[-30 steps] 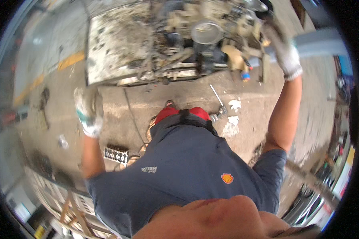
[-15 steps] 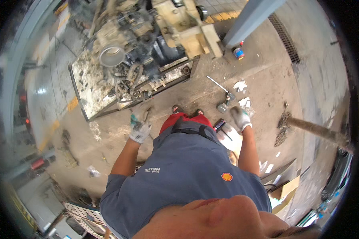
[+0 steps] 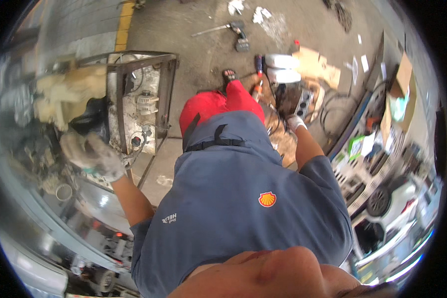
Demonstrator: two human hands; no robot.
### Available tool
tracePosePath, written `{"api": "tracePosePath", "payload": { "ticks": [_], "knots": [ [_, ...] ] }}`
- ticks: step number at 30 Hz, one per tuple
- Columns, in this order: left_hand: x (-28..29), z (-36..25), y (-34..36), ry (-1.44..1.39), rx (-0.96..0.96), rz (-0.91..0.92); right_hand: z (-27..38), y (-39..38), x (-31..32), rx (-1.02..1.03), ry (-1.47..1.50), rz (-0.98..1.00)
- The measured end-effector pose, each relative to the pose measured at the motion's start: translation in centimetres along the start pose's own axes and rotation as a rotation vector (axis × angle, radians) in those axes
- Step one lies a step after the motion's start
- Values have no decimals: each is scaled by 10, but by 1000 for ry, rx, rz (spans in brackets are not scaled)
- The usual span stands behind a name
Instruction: The person retrieves a metal engine mount and installs it onto a car engine using a wrench and an impact wrench. They tighten multiple bolts to secure the mount in place.
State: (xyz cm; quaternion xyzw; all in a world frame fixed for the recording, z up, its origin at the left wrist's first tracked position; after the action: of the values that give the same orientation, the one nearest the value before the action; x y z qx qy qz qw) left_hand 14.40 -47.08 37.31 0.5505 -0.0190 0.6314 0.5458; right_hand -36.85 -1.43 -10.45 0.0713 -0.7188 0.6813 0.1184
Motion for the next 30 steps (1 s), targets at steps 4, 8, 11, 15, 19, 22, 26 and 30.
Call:
{"api": "tracePosePath", "payload": {
  "ticks": [4, 8, 11, 15, 19, 22, 26, 30],
  "knots": [
    [-31, 28, 20, -83, 4, 16, -48, -33, -67, 99, 82, 177],
    [-47, 35, 28, 30, -172, -32, -78, -67, -139, -56, 490, 84],
    [-57, 37, 14, -3, -148, -62, -101, -95, -199, -102, 767, 33],
    [-54, 51, 9, -34, -144, 71, -160, -107, -302, 56, 107, -8],
    [-44, 46, 6, -98, -205, 99, -179, -147, -387, -209, 662, 222],
    [-42, 47, 5, -383, -135, 61, -203, -166, -427, -208, 623, 154],
    [-17, 1, 8, -311, -471, -183, -230, -162, -433, -242, 768, 66],
    [-31, -92, -118, -1124, -28, 405, -285, -86, -429, -218, 515, -110]
  ]
}}
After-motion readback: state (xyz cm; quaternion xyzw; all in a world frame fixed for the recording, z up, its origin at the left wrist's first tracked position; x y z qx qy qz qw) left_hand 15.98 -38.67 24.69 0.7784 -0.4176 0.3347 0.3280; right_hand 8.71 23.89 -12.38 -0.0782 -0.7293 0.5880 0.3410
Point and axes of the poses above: each hand's wrist, its own y-axis towards the middle knuckle, its own x-axis out of the back of the hand, z = x × y, the point moved 2 cm from there along y, towards the middle knuckle, and after that the axes turned 12 degrees about -x, right-handed, at the moved point
